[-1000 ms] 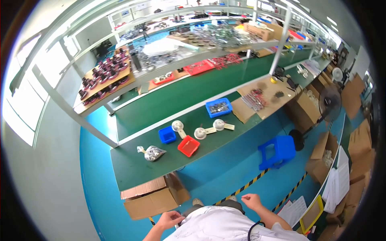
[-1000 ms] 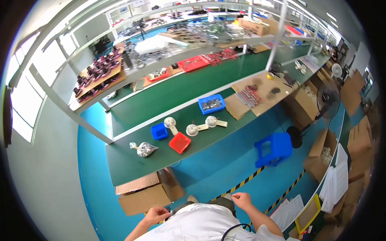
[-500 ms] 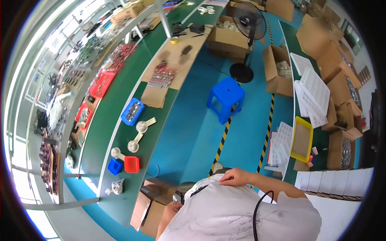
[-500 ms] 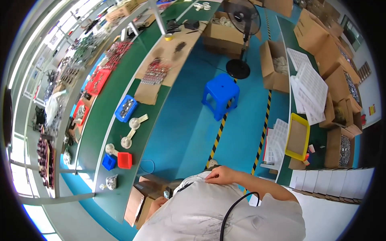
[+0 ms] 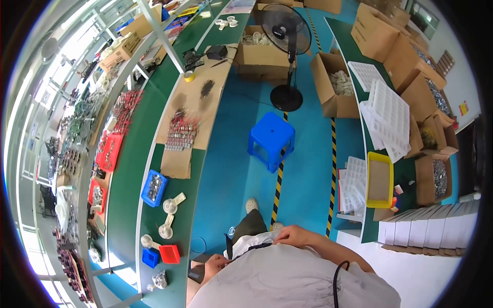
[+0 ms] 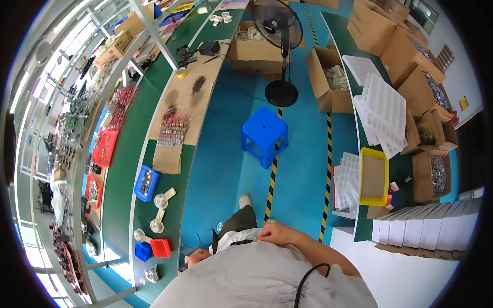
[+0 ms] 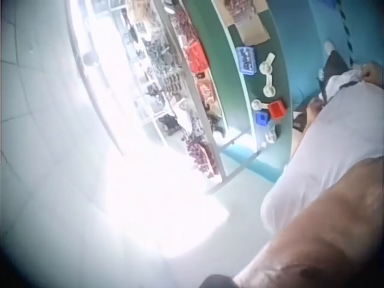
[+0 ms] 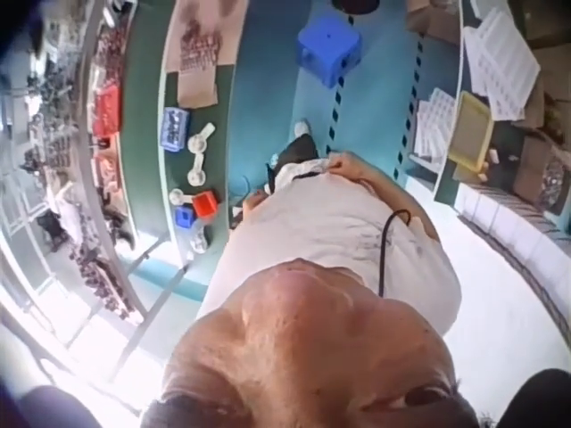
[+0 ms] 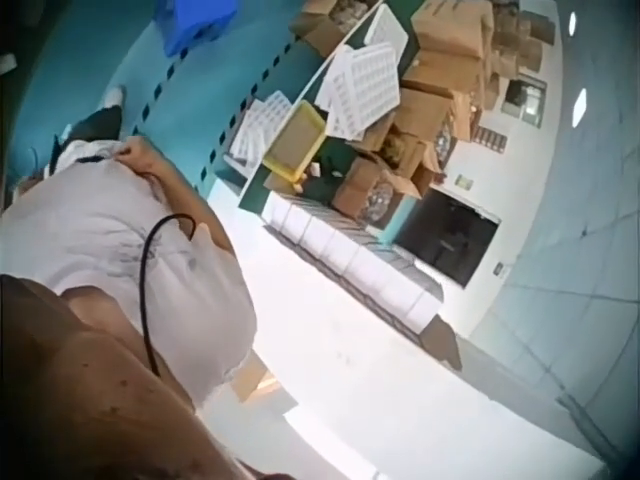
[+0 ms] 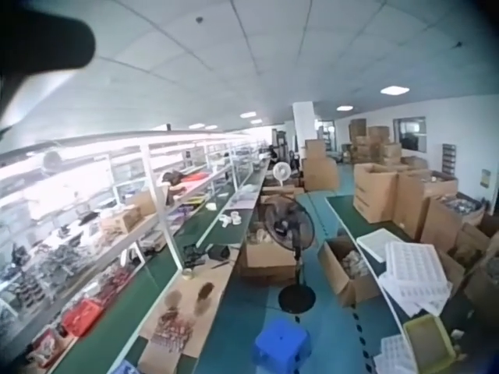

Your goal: Sorting small electronic parts into plastic bags and handling motor assembly units on a production line.

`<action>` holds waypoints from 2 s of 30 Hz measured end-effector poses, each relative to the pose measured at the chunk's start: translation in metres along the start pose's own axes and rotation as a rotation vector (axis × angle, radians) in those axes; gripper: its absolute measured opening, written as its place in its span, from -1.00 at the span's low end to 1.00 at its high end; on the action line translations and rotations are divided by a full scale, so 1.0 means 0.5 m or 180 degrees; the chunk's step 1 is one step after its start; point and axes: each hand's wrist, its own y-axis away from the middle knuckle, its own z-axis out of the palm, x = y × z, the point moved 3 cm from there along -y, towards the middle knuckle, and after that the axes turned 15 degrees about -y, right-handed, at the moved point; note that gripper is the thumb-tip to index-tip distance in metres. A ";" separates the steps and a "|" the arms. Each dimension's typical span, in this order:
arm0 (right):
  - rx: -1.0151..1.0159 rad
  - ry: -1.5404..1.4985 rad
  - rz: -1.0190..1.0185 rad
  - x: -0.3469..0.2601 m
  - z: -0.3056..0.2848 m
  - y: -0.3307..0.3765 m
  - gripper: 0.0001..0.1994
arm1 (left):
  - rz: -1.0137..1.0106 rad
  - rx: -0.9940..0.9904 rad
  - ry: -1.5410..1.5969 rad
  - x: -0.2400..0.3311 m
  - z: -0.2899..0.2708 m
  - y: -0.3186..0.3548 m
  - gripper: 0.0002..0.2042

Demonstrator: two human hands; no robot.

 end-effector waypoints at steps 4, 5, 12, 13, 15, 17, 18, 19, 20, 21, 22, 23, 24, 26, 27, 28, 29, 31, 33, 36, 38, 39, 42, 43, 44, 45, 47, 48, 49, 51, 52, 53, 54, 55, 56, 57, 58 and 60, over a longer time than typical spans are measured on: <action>0.0526 -0.0069 -0.0095 -0.074 -0.055 -0.024 -0.77 | 0.0698 -0.0019 -0.0459 0.047 -0.031 -0.210 -0.81; 0.0638 0.0222 -0.0059 -0.099 -0.070 -0.026 -0.79 | 0.0936 -0.0146 -0.0495 0.065 -0.035 -0.260 -0.78; 0.1368 0.0539 -0.0415 -0.072 -0.133 0.004 -0.84 | 0.1484 -0.1143 -0.0292 0.091 -0.012 -0.428 -0.73; 0.1375 0.0541 -0.0395 -0.075 -0.148 -0.004 -0.84 | 0.1485 -0.1157 -0.0276 0.083 -0.011 -0.439 -0.73; 0.1556 0.0774 -0.0659 -0.092 -0.188 -0.016 -0.84 | 0.1146 -0.1094 0.0383 0.074 -0.006 -0.463 -0.73; 0.1521 0.0729 -0.0613 -0.108 -0.239 -0.013 -0.84 | 0.0721 -0.1357 0.0563 0.090 0.003 -0.475 -0.72; 0.1476 0.0678 -0.0590 -0.113 -0.267 -0.011 -0.84 | 0.0547 -0.1373 0.0652 0.105 0.010 -0.489 -0.73; 0.1484 0.0687 -0.0574 -0.107 -0.298 -0.010 -0.84 | 0.0374 -0.1386 0.0742 0.118 0.021 -0.504 -0.75; 0.1353 0.0430 -0.0593 -0.090 -0.330 -0.011 -0.85 | 0.0375 -0.1391 0.0759 0.132 0.039 -0.513 -0.75; 0.1218 0.0175 -0.0611 -0.075 -0.367 -0.011 -0.86 | 0.0344 -0.1290 0.0818 0.146 0.057 -0.523 -0.77; 0.1211 0.0187 -0.0596 -0.060 -0.415 -0.012 -0.86 | 0.0309 -0.1187 0.0878 0.163 0.079 -0.536 -0.79; 0.0957 0.0316 -0.0776 -0.050 -0.446 -0.022 -0.84 | 0.0274 -0.1203 0.0870 0.178 0.091 -0.543 -0.79; 0.0696 0.0440 -0.0967 -0.058 -0.474 -0.034 -0.83 | 0.0363 -0.0990 0.0793 0.196 0.092 -0.555 -0.80; 0.0478 0.0373 -0.0673 -0.079 -0.602 -0.023 -0.83 | 0.0437 -0.0698 0.0831 0.265 0.159 -0.603 -0.82; 0.0319 0.0239 -0.0410 -0.086 -0.664 -0.009 -0.82 | 0.0263 -0.0719 0.0837 0.310 0.189 -0.617 -0.82; 0.0277 0.0235 0.0027 -0.065 -0.735 -0.005 -0.81 | 0.0085 -0.0745 0.0842 0.352 0.224 -0.634 -0.82; 0.0203 0.0217 0.0043 -0.058 -0.782 -0.004 -0.81 | 0.0011 -0.0720 0.0845 0.377 0.246 -0.636 -0.82; -0.0425 0.0189 -0.0249 -0.060 -0.860 0.006 -0.77 | -0.0231 -0.0439 0.1056 0.424 0.286 -0.645 -0.82; -0.0623 0.0417 0.0582 -0.130 -0.972 0.014 -0.75 | -0.0326 -0.0272 0.1009 0.515 0.315 -0.684 -0.82; -0.0696 0.0347 0.1285 -0.186 -1.059 -0.004 -0.71 | -0.0385 -0.0055 0.1176 0.601 0.331 -0.711 -0.83; -0.0620 0.0539 0.1393 -0.187 -1.123 -0.026 -0.63 | -0.0571 -0.0024 0.1335 0.627 0.334 -0.724 -0.83; -0.0671 0.0569 0.1377 -0.168 -1.158 -0.041 -0.63 | -0.0712 -0.0041 0.1494 0.641 0.339 -0.736 -0.83; -0.0261 0.1796 0.1083 -0.095 -1.256 -0.081 -0.52 | -0.0834 0.0155 0.1527 0.685 0.355 -0.762 -0.80; -0.0324 0.1801 0.1072 -0.081 -1.267 -0.089 -0.52 | -0.0882 0.0181 0.1467 0.687 0.360 -0.766 -0.79; -0.0081 0.1831 0.1134 -0.070 -1.287 -0.097 -0.52 | -0.0939 0.0187 0.1471 0.687 0.364 -0.774 -0.78; 0.0169 0.1859 0.1200 -0.061 -1.305 -0.103 -0.51 | -0.0972 0.0211 0.1477 0.687 0.370 -0.783 -0.78; 0.0304 0.1775 0.1193 -0.031 -1.331 -0.114 -0.50 | -0.1036 0.0354 0.1432 0.683 0.379 -0.804 -0.77; 0.0453 0.1730 0.1078 -0.022 -1.342 -0.113 -0.50 | -0.1022 0.0367 0.1483 0.685 0.380 -0.816 -0.76; 0.0602 0.1688 0.0968 -0.013 -1.354 -0.112 -0.51 | -0.1035 0.0363 0.1501 0.687 0.381 -0.827 -0.76; 0.0662 0.1707 0.1125 -0.002 -1.384 -0.107 -0.52 | -0.1154 0.0432 0.1525 0.702 0.380 -0.858 -0.75; 0.0726 0.1712 0.1265 0.002 -1.399 -0.107 -0.52 | -0.1169 0.0432 0.1560 0.700 0.380 -0.872 -0.75; 0.0724 0.1731 0.1303 0.011 -1.413 -0.102 -0.52 | -0.1045 0.0424 0.1423 0.697 0.381 -0.885 -0.75; 0.0714 0.1861 0.1372 0.022 -1.426 -0.105 -0.53 | -0.0920 0.0422 0.1286 0.691 0.379 -0.899 -0.75; 0.0697 0.1994 0.1443 0.032 -1.435 -0.111 -0.53 | -0.0937 0.0411 0.1325 0.677 0.379 -0.909 -0.75; 0.0702 0.2015 0.1464 0.033 -1.438 -0.132 -0.53 | -0.0888 0.0454 0.1297 0.658 0.369 -0.930 -0.74; 0.0821 0.1948 0.1458 0.034 -1.441 -0.155 -0.53 | -0.0844 0.0498 0.1271 0.638 0.359 -0.948 -0.74; 0.0936 0.1882 0.1454 0.035 -1.445 -0.187 -0.52 | -0.0856 0.0492 0.1302 0.617 0.350 -0.962 -0.74; 0.1149 0.1608 0.1364 0.064 -1.462 -0.213 -0.52 | -0.1187 0.0590 0.1525 0.589 0.368 -0.958 -0.74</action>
